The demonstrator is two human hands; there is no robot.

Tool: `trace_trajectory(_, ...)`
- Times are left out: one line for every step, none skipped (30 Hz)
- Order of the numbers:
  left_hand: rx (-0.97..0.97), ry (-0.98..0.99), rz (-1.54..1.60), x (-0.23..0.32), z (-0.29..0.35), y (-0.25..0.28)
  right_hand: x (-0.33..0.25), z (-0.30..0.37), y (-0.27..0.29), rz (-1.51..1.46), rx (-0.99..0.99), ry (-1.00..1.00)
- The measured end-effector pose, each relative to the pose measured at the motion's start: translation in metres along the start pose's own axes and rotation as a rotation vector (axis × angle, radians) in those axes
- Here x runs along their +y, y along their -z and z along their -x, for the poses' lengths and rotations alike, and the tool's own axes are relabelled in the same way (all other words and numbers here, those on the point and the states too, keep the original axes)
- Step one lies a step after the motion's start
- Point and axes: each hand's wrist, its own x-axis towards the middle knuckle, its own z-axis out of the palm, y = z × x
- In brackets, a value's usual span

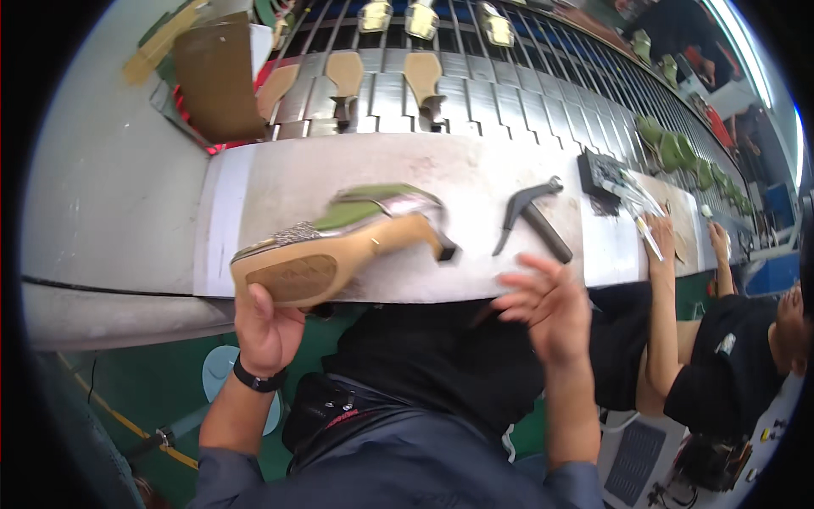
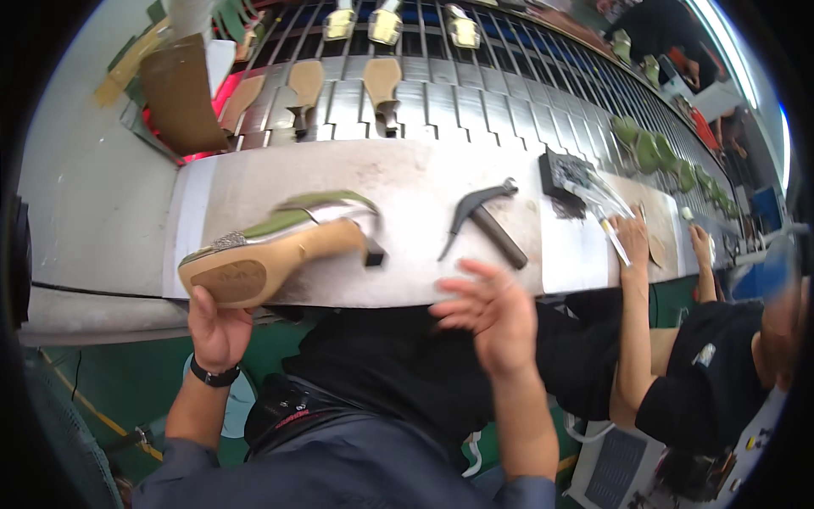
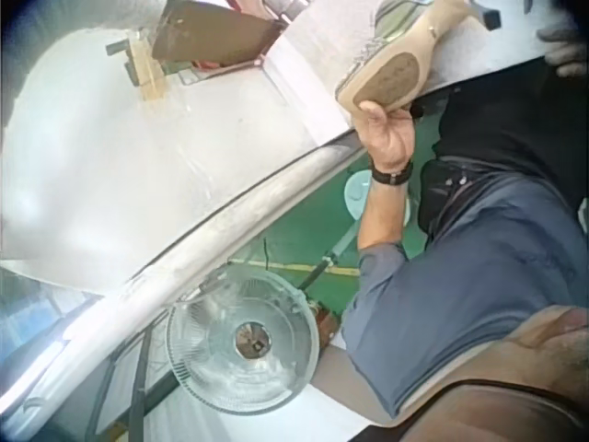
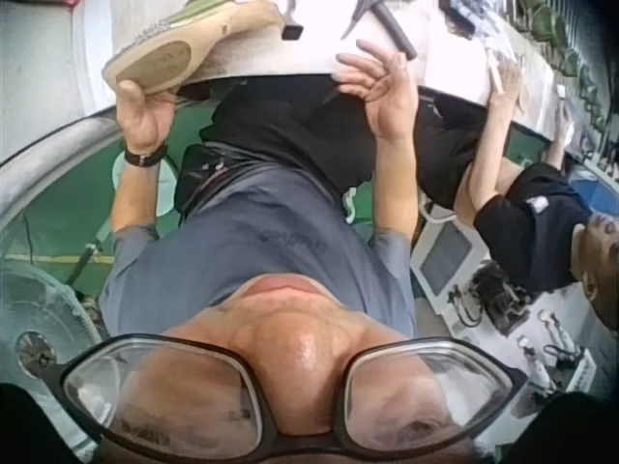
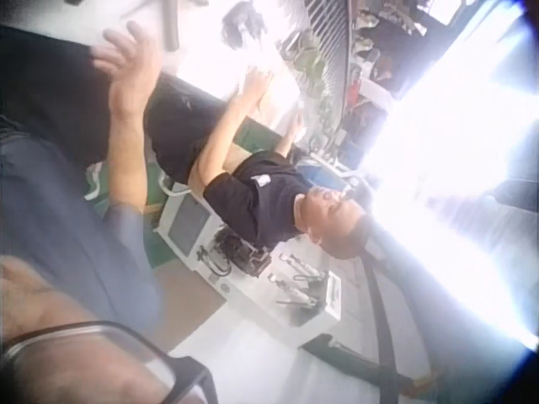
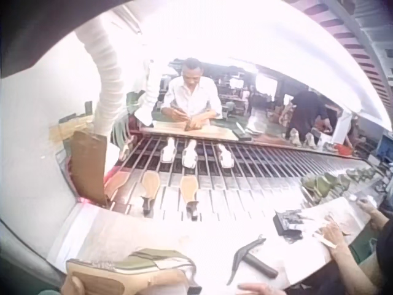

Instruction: The person assembles high-heeled shoes by taking shoe uppers and soles from a conveyor belt, pressing the soles onto the uppers by hand, applying adhesive using a syringe, and tapping the edges with a hammer.

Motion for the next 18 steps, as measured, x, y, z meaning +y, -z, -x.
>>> trace_trajectory(0.002,-0.016,-0.007,0.005,-0.009,0.000,0.010,0.001,-0.015,-0.163,-0.138,-0.072)
trace_trajectory(-0.203,0.034,-0.039,0.010,-0.019,-0.003,0.018,-0.001,-0.028,-0.326,-0.276,-0.148)
trace_trajectory(-0.405,0.087,-0.076,0.015,-0.027,-0.007,0.018,-0.005,-0.047,-0.447,-0.364,-0.152)
trace_trajectory(-0.606,0.145,-0.115,0.019,-0.033,-0.010,0.017,-0.008,-0.065,-0.569,-0.451,-0.157)
trace_trajectory(-0.602,0.138,-0.129,0.020,-0.037,-0.015,0.020,-0.008,-0.075,-0.446,-0.249,-0.085)
trace_trajectory(-0.270,0.173,-0.081,0.014,-0.042,-0.020,0.015,-0.015,-0.079,-0.462,-0.388,0.050)
trace_trajectory(0.061,0.203,-0.030,0.012,-0.044,-0.022,0.010,-0.016,-0.089,-0.397,-0.314,0.145)
trace_trajectory(0.066,0.199,-0.042,0.016,-0.041,-0.025,-0.002,-0.012,-0.110,-0.340,-0.238,0.233)
trace_trajectory(0.074,0.023,-0.247,0.018,-0.035,-0.027,-0.015,-0.008,-0.138,-0.264,-0.108,0.273)
trace_trajectory(0.076,-0.158,-0.448,0.021,-0.029,-0.030,-0.010,-0.014,-0.150,0.041,-0.066,0.447)
trace_trajectory(0.024,-0.140,-0.441,0.021,-0.017,-0.044,-0.006,-0.023,-0.163,0.296,-0.082,0.664)
trace_trajectory(0.079,-0.123,-0.413,0.011,-0.004,-0.057,0.001,-0.030,-0.175,0.419,-0.136,0.592)
trace_trajectory(-0.017,-0.164,-0.491,0.008,0.002,-0.062,0.013,-0.040,-0.187,0.542,-0.186,0.671)
trace_trajectory(-0.111,-0.209,-0.566,0.005,0.002,-0.064,0.029,-0.047,-0.190,0.661,-0.247,0.773)
trace_trajectory(-0.044,-0.251,-0.821,0.009,-0.003,-0.058,0.034,-0.046,-0.193,0.703,-0.319,0.813)
trace_trajectory(-0.042,-0.254,-0.829,0.013,-0.009,-0.057,0.037,-0.043,-0.195,0.744,-0.392,0.850)
trace_trajectory(0.108,-0.126,-0.665,0.018,-0.012,-0.058,0.036,-0.039,-0.193,0.734,-0.420,0.872)
trace_trajectory(0.266,-0.010,-0.496,0.024,-0.014,-0.057,0.032,-0.038,-0.187,0.721,-0.446,0.874)
